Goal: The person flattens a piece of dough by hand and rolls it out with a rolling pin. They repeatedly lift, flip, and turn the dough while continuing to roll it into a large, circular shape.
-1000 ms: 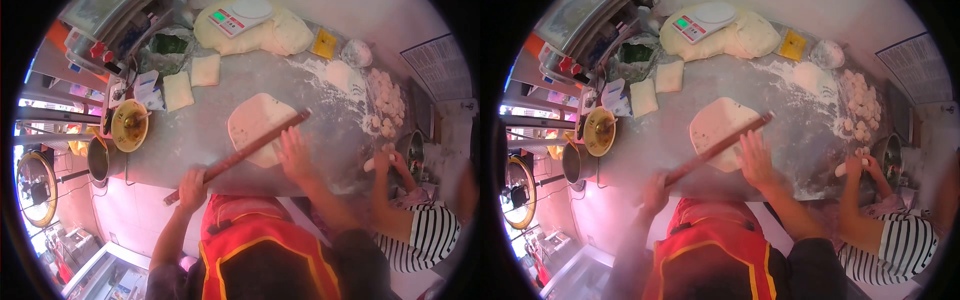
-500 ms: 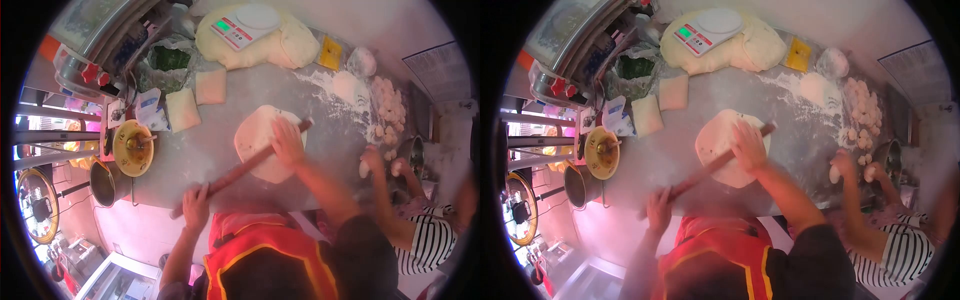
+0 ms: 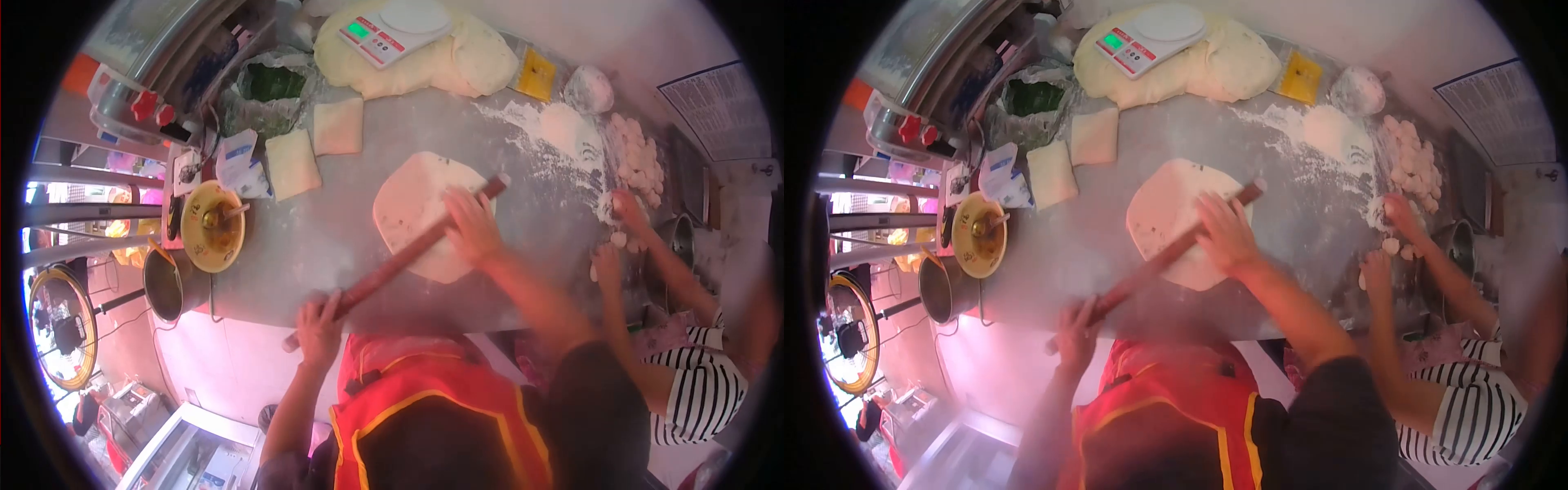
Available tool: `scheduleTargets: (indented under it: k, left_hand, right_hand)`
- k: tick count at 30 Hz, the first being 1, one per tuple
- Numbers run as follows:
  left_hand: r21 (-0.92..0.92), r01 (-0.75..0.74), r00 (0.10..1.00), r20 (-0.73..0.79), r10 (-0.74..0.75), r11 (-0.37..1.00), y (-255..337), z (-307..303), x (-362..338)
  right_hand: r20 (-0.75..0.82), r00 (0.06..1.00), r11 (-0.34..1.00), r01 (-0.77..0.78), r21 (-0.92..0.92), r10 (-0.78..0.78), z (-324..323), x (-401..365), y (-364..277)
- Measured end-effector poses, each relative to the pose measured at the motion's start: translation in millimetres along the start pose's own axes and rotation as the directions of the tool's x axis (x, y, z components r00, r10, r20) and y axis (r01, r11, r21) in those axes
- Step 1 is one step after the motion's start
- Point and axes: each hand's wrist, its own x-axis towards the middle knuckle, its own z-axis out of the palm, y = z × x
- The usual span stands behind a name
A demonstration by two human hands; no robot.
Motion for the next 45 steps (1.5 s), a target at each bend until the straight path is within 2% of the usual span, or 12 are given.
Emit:
scheduleTargets:
  k: [4, 11, 12, 15, 18, 21, 26, 30, 33, 34, 39, 45]
  left_hand:
    - [0.018, -0.054, 0.999, 0.004, 0.054, 0.998, 27.4, 6.3, -22.8]
    - [0.024, -0.122, 0.992, -0.028, 0.122, 0.992, 22.4, 14.6, -22.7]
    - [0.052, -0.184, 0.982, -0.035, 0.186, 0.982, 21.1, 7.1, -12.2]
    - [0.204, -0.265, 0.962, 0.129, 0.242, 0.943, 33.7, -14.8, 26.5]
    - [0.255, -0.563, 0.822, 0.07, 0.566, 0.786, 73.7, -24.4, 94.1]
    - [0.2, -0.735, 0.666, 0.038, 0.745, 0.647, 113.9, 9.3, 140.8]
    - [0.202, -0.742, 0.67, 0.177, 0.721, 0.639, 158.9, 127.9, 188.1]
    - [0.133, -0.696, 0.714, 0.232, 0.66, 0.706, 244.5, 149.3, 230.7]
    - [0.107, -0.668, 0.74, 0.205, 0.641, 0.736, 246.8, 145.7, 229.9]
    - [0.125, -0.65, 0.756, 0.208, 0.621, 0.75, 232.8, 138.6, 222.4]
    - [0.221, -0.625, 0.78, 0.161, 0.604, 0.749, 147.4, 102.1, 183.6]
    - [0.077, -0.645, 0.761, 0.148, 0.631, 0.76, 197.3, 120.0, 214.6]
  right_hand:
    - [-0.225, 0.972, 0.997, 0.056, -0.054, -0.066, 4.6, -27.9, 17.7]
    - [0.049, 0.991, 0.991, 0.129, -0.031, -0.128, -21.3, -81.8, 20.2]
    - [-0.047, 0.988, 0.989, 0.141, -0.052, -0.144, -31.9, -94.6, 18.4]
    - [-0.109, 0.992, 0.992, -0.075, -0.1, 0.064, -29.3, -145.1, 30.7]
    - [-0.095, 0.926, 0.922, -0.374, -0.104, 0.365, -25.2, -209.0, 9.2]
    - [0.206, 0.65, 0.642, -0.759, 0.11, 0.732, -25.5, -249.1, -39.4]
    - [0.293, 0.648, 0.429, -0.714, 0.553, 0.703, 14.8, -287.1, -47.0]
    - [0.254, 0.54, 0.348, -0.769, 0.536, 0.802, 5.5, -305.1, -28.6]
    - [0.253, 0.552, 0.369, -0.77, 0.521, 0.794, -4.2, -306.0, -27.4]
    - [0.141, 0.622, 0.504, -0.729, 0.463, 0.77, 0.7, -307.7, -33.3]
    - [0.256, 0.666, 0.546, -0.732, 0.408, 0.701, 12.0, -303.2, -50.1]
    - [0.212, 0.661, 0.576, -0.739, 0.348, 0.72, 22.2, -306.0, -66.4]
